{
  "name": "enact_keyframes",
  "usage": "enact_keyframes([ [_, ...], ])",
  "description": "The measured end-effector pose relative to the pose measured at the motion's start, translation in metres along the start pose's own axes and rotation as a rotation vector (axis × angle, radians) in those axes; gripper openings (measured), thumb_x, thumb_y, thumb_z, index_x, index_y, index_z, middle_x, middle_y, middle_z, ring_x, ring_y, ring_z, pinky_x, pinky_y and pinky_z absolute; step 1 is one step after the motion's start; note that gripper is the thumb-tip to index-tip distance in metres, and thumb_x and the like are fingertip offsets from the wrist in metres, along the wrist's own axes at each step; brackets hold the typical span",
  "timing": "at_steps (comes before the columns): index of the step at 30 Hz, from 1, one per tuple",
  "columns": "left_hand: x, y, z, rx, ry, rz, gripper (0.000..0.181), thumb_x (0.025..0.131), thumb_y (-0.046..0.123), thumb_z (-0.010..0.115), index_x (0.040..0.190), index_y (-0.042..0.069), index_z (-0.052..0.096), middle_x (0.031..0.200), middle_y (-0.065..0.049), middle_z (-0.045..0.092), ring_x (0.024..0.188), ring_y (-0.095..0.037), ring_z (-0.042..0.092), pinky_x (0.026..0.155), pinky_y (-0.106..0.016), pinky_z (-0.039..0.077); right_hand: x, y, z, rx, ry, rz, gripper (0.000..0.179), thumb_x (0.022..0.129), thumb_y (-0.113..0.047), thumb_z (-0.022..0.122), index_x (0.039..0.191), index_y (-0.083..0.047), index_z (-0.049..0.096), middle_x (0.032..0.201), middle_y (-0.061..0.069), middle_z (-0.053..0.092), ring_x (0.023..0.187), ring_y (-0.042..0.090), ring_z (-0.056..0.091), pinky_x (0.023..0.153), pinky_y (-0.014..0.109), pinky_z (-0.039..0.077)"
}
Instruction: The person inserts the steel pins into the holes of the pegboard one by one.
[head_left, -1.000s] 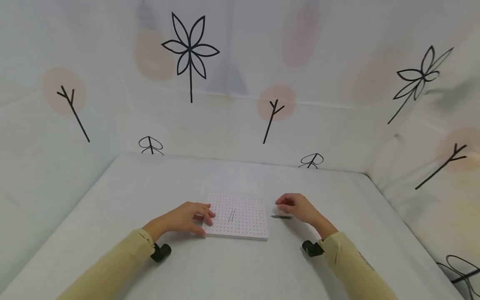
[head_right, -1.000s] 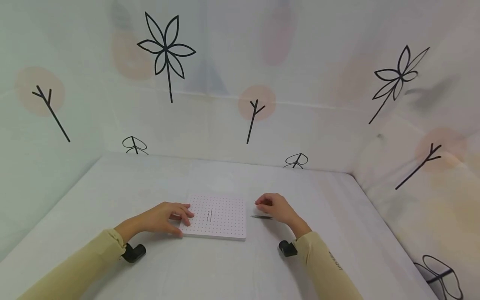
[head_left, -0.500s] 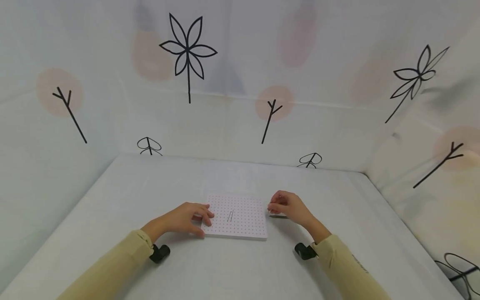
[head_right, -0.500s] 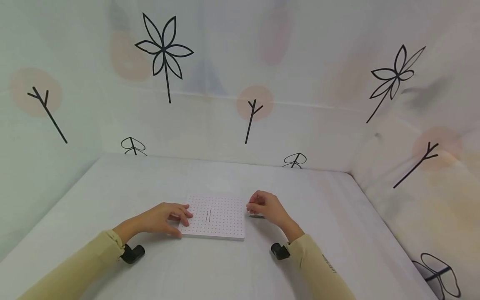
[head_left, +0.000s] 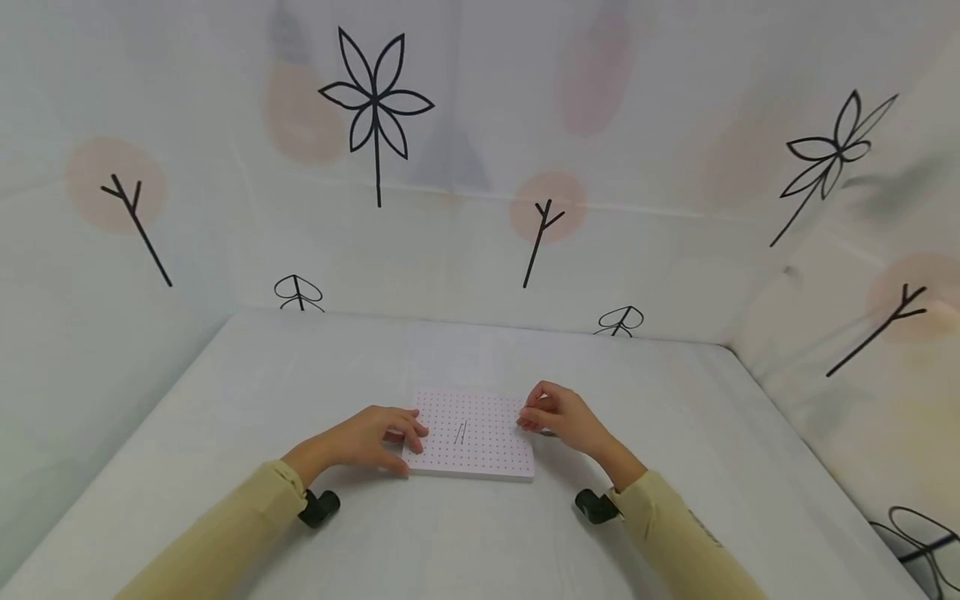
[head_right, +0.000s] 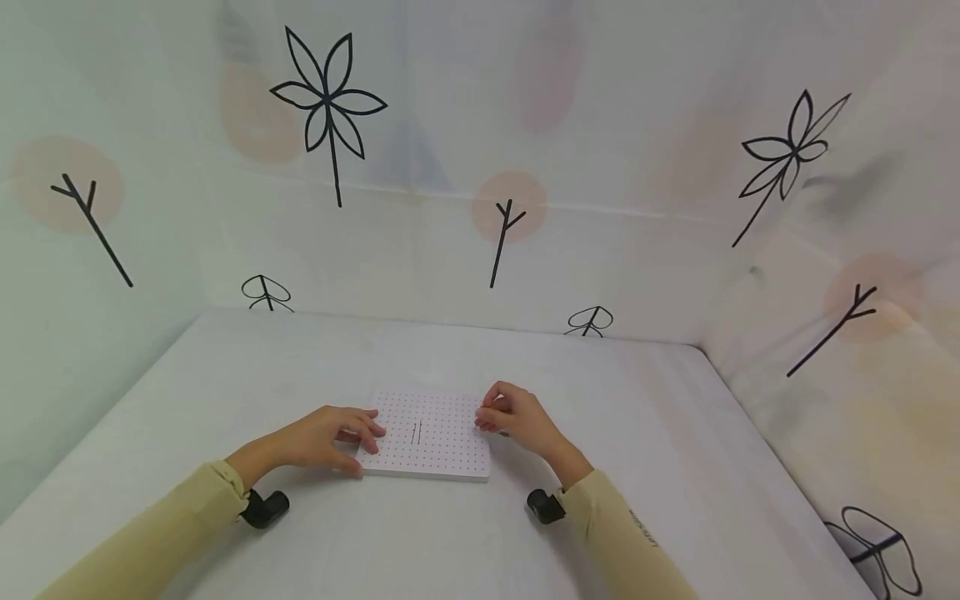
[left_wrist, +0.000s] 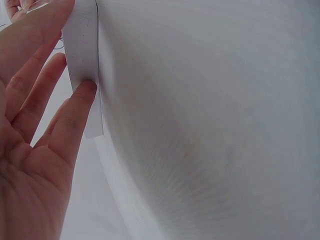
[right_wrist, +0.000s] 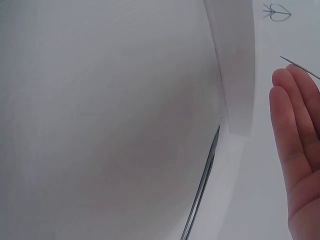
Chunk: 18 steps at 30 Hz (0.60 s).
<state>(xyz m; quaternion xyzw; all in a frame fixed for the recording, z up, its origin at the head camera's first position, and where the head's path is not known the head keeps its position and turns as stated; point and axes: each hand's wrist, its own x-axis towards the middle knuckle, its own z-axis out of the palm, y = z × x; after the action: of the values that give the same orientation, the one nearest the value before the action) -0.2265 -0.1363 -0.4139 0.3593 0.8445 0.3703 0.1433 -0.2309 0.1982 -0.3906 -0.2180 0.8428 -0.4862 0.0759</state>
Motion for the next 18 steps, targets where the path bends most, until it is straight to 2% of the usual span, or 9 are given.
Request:
enact_keyframes([
  [4,0.001,0.0,0.0,0.009,-0.001,-0.002,0.021,0.071,0.014,0.081,0.088,0.019,0.07,0.12,0.0,0.06,0.129,-0.027,0.038,0.095,-0.031,0.045,0.002,-0.008,0.005,0.005,-0.008,-0.014,0.01,0.09,-0.001,0.059,0.092,0.004,0.05,0.089,0.02,0.067,0.08,0.034,0.065,0.073,0.044,0.055],
  [11,0.001,0.002,-0.001,0.009,-0.004,-0.008,0.021,0.071,0.013,0.081,0.088,0.019,0.069,0.12,-0.001,0.06,0.13,-0.028,0.038,0.096,-0.032,0.044,0.007,-0.004,0.013,0.018,-0.017,-0.01,0.015,0.089,-0.01,0.062,0.092,0.0,0.051,0.088,0.013,0.068,0.077,0.024,0.065,0.07,0.033,0.056],
  [16,0.0,0.002,-0.001,0.001,-0.007,-0.015,0.021,0.071,0.013,0.081,0.088,0.019,0.069,0.121,-0.001,0.06,0.13,-0.028,0.037,0.096,-0.033,0.044,0.01,-0.003,0.02,0.03,-0.032,-0.024,0.016,0.089,-0.01,0.063,0.091,-0.001,0.051,0.087,0.013,0.069,0.079,0.025,0.066,0.07,0.034,0.056],
  [18,0.0,0.002,-0.001,0.0,-0.008,-0.015,0.021,0.072,0.014,0.081,0.088,0.019,0.069,0.121,-0.002,0.06,0.13,-0.028,0.037,0.096,-0.033,0.044,0.009,-0.012,0.022,0.035,-0.043,-0.024,0.014,0.089,-0.007,0.061,0.091,0.001,0.05,0.088,0.016,0.068,0.08,0.029,0.066,0.071,0.039,0.056],
])
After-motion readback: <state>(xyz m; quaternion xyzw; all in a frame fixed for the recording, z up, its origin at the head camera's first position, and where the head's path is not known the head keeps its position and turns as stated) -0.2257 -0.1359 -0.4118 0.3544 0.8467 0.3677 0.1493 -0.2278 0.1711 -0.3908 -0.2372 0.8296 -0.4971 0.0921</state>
